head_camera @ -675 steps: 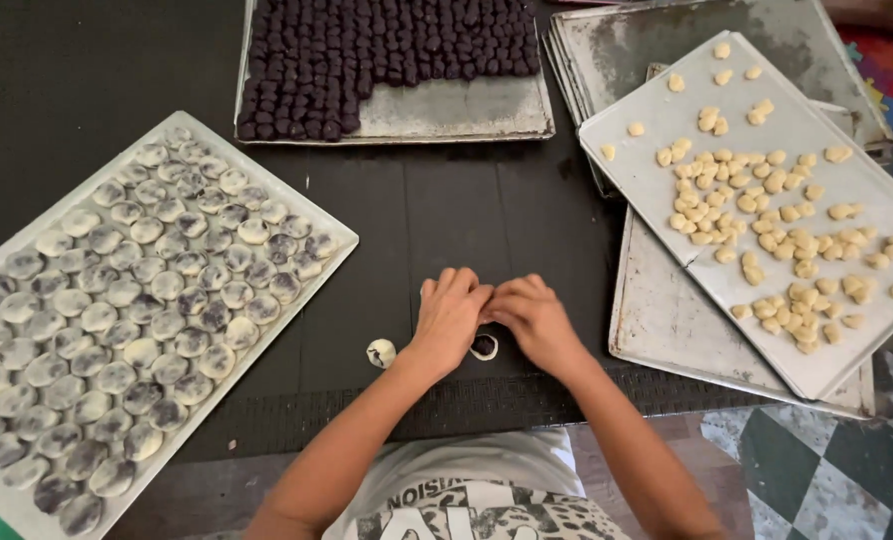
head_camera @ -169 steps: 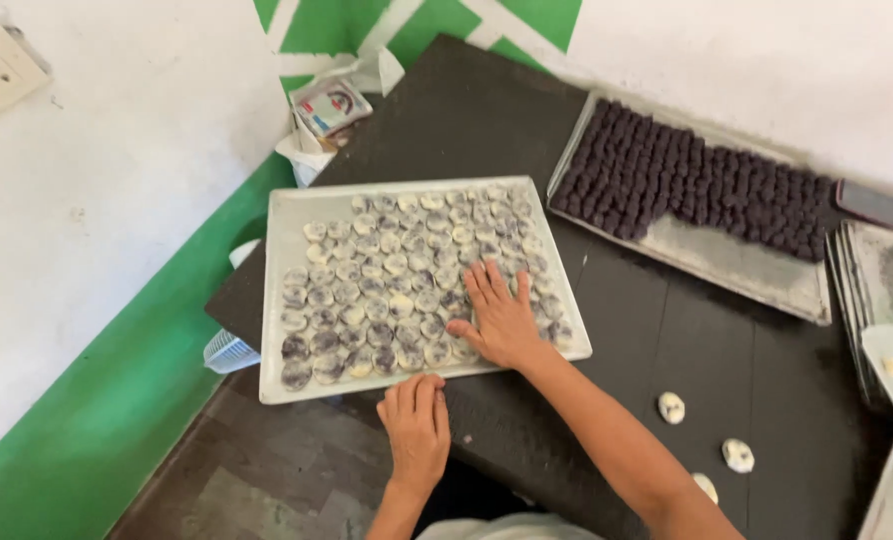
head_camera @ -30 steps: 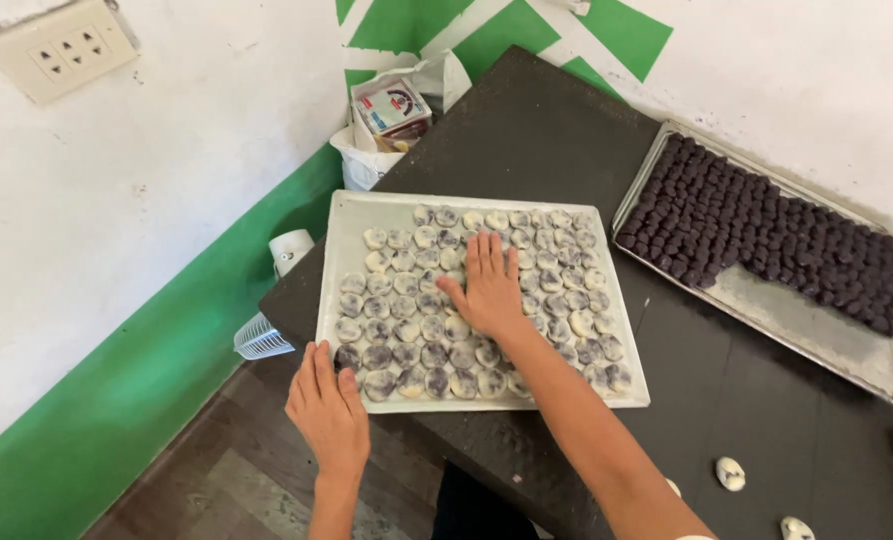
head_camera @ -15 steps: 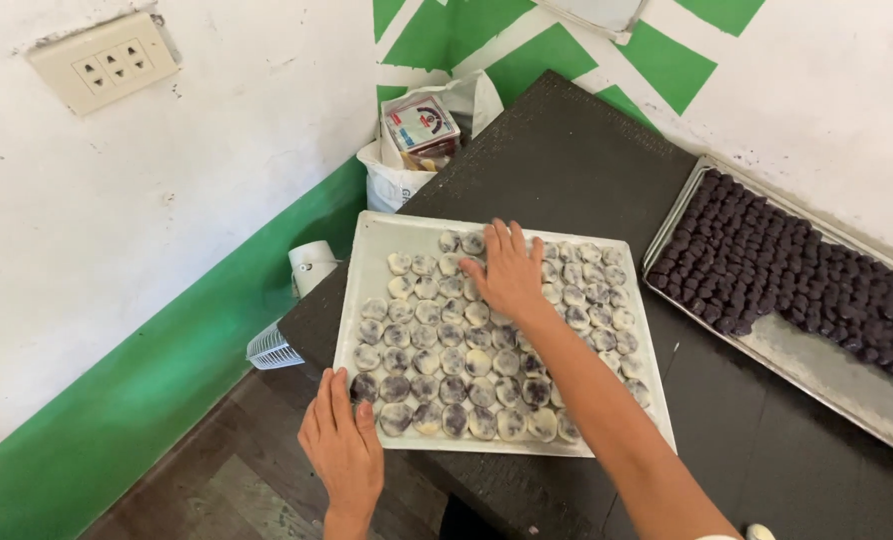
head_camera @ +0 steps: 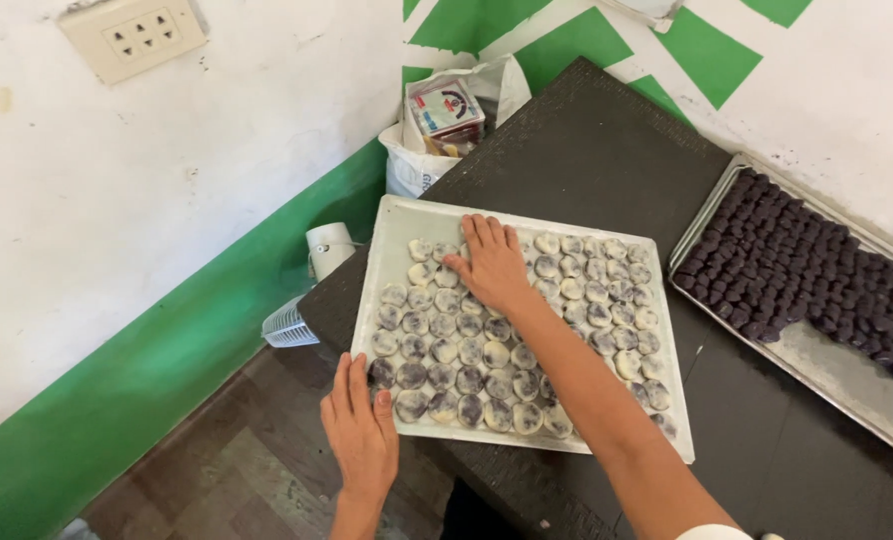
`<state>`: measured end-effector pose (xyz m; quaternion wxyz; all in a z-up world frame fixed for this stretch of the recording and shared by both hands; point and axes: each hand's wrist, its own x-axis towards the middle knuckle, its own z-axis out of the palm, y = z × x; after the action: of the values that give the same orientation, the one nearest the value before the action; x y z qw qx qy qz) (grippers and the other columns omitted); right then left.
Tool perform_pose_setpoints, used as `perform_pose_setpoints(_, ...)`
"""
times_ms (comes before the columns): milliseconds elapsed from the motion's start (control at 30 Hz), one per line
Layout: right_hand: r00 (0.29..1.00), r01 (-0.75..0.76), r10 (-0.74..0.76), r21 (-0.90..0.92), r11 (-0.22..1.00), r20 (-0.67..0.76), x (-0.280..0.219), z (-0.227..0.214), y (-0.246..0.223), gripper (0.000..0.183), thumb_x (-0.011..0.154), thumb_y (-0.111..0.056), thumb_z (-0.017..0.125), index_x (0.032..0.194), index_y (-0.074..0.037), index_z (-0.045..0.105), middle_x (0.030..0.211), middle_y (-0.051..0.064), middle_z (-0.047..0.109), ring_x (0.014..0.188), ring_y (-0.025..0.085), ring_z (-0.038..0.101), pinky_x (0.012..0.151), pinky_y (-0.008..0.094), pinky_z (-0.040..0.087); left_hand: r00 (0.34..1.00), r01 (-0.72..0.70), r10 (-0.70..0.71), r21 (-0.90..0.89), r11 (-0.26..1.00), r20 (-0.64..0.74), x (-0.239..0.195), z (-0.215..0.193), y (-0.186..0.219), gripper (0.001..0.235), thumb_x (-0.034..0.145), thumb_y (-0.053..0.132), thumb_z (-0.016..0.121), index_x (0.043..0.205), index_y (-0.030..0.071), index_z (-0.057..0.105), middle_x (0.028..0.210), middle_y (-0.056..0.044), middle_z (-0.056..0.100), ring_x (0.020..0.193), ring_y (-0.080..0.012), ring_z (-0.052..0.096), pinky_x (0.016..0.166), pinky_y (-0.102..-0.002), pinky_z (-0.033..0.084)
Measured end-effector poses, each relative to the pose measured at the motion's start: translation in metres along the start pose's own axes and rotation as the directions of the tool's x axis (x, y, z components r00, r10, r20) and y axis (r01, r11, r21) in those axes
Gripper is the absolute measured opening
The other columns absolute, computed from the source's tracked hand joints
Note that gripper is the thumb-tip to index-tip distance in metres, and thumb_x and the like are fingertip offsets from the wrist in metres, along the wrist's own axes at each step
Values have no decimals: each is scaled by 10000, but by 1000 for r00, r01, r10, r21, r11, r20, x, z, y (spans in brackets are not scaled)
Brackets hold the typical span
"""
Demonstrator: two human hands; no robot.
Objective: The person assembles small confections by hand, placing a dark chocolate ball onto a light-colored dough base and pressing them together. The finished items are then arranged in rows on a white tray. The person repeatedly presses down on the tray to ensure the confections are flat and evenly spaced.
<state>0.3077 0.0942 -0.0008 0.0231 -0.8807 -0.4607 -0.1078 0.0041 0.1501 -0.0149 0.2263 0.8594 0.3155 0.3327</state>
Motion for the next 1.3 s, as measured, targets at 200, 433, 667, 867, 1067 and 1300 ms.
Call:
perform_pose_setpoints(200, 974, -138, 121, 78, 987, 190, -26, -32, -36, 856, 927, -675, 66, 1547, -88, 0, 1619, 106, -3, 1487, 276, -26, 1168, 504, -28, 998, -38, 35, -49, 998, -51, 3, 0, 0, 521, 1050, 380, 254, 1381, 66, 505, 1448, -151, 471, 942, -281, 508, 798, -402, 426)
perform_pose_setpoints(433, 984, -134, 103, 215, 967, 147, -60, -22, -32, 820, 931, -680, 112, 1566, -170, 23, 1632, 65, 20, 1500, 254, -22, 1166, 505, -59, 938, 344, -296, -392, 854, 177, 18, -23, -17, 451, 1006, 345, 338, 1356, 125, 518, 1294, -71, 611, 1183, -232, 564, 982, -370, 392)
perform_pose_setpoints(667, 939, -344, 339, 109, 933, 61, -186, -72, 28, 651, 947, -518, 398, 1526, -273, 229, 1604, 27, 229, 1474, 266, 194, 1051, 644, 170, 752, 658, -491, -453, 601, 441, 37, -21, -29, 236, 990, 276, 463, 1059, 107, 613, 1032, -47, 609, 906, -152, 535, 739, -316, 397)
perform_pose_setpoints(867, 756, -644, 644, -315, 697, -120, -291, -43, 128, 720, 1009, -606, 299, 1332, -31, 588, 1157, 160, 618, 961, 378, 567, 665, 516, 473, 712, 692, -530, -588, 420, 460, 14, 14, -63, 207, 1028, 330, 463, 1033, 143, 552, 781, 5, 506, 606, -86, 453, 368, -295, 336)
perform_pose_setpoints(1067, 855, -512, 515, 236, 826, 53, -293, -9, 159, 486, 1046, -419, 397, 887, 32, 488, 946, 217, 445, 869, 442, 434, 799, 494, 375, 799, 533, -576, -650, 541, 176, -42, 4, -44, 151, 985, 218, 450, 964, 98, 539, 879, -7, 468, 811, -120, 435, 713, -303, 405)
perform_pose_setpoints(1300, 831, -529, 487, 655, 540, 270, -333, -113, 171, 539, 980, -299, 459, 1498, -248, 316, 1383, 60, 556, 1193, 189, 584, 986, 312, 403, 974, -186, 164, -136, 973, -156, -47, -41, 66, 237, 972, 35, 471, 1144, -121, 520, 1139, -272, 396, 1066, -413, 376, 907, -510, 293)
